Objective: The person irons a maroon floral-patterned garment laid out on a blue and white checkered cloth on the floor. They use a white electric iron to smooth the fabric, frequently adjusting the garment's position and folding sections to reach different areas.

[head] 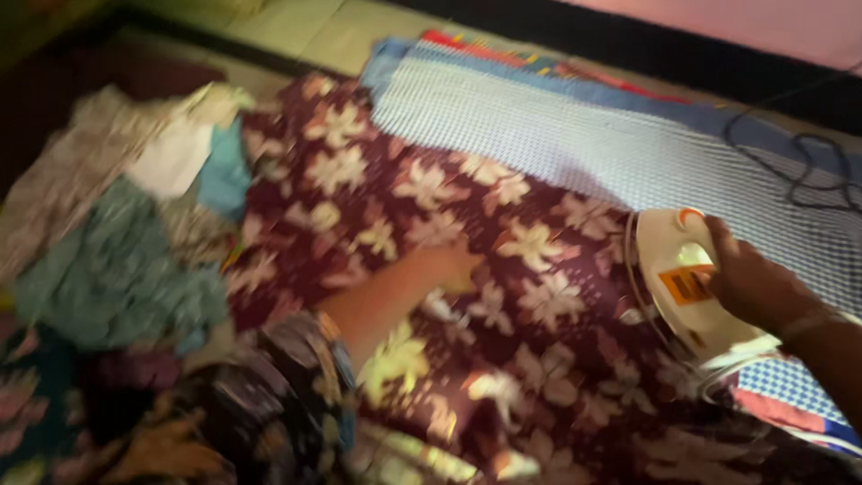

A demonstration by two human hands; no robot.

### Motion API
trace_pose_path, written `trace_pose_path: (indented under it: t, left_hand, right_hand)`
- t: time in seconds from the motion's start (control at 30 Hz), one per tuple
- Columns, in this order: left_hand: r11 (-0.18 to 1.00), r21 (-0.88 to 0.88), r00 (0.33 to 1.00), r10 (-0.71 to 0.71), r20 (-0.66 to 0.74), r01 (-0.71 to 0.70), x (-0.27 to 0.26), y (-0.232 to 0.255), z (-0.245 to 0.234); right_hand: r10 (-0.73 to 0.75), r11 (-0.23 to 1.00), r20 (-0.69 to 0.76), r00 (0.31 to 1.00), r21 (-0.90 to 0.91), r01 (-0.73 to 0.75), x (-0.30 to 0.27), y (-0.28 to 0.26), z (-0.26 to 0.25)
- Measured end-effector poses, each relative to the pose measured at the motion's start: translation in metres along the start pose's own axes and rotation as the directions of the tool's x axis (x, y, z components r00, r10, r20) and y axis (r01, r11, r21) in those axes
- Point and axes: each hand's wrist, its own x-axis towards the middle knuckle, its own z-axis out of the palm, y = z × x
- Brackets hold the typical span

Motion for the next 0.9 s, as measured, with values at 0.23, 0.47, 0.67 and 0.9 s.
trace_pose_path:
  t: [0.23,0.47,0.67,0.9]
  left_hand:
    - [0.988,-0.126,0.906,0.032,-0.421,-0.093,-0.036,-0.036,0.007]
    - [0.951,-0.19,0.903,0.15,-0.403,-0.243,-0.028,0.008,-0.013]
    - [0.948,-0.24,0.921,0.109,-0.373,-0.209,-0.016,0.003,-0.019]
    - [0.945,-0.237,0.912,0.121,-0.391,-0.227,0.001,-0.015,-0.016]
  right_hand:
    - [-0.099,0.913,0.125,0.987,-0.384,0.141,-0.055,-0.047,-0.026]
    - [-0.181,0.858,-0.105,0.978,-0.503,0.104,-0.048,-0.065,-0.017]
    - [0.139,0.925,-0.08,0.987,-0.346,-0.158,0.008,-0.109,-0.028]
    - [0.289,0.918,-0.099,0.952,-0.252,-0.305,0.103,-0.093,-0.012]
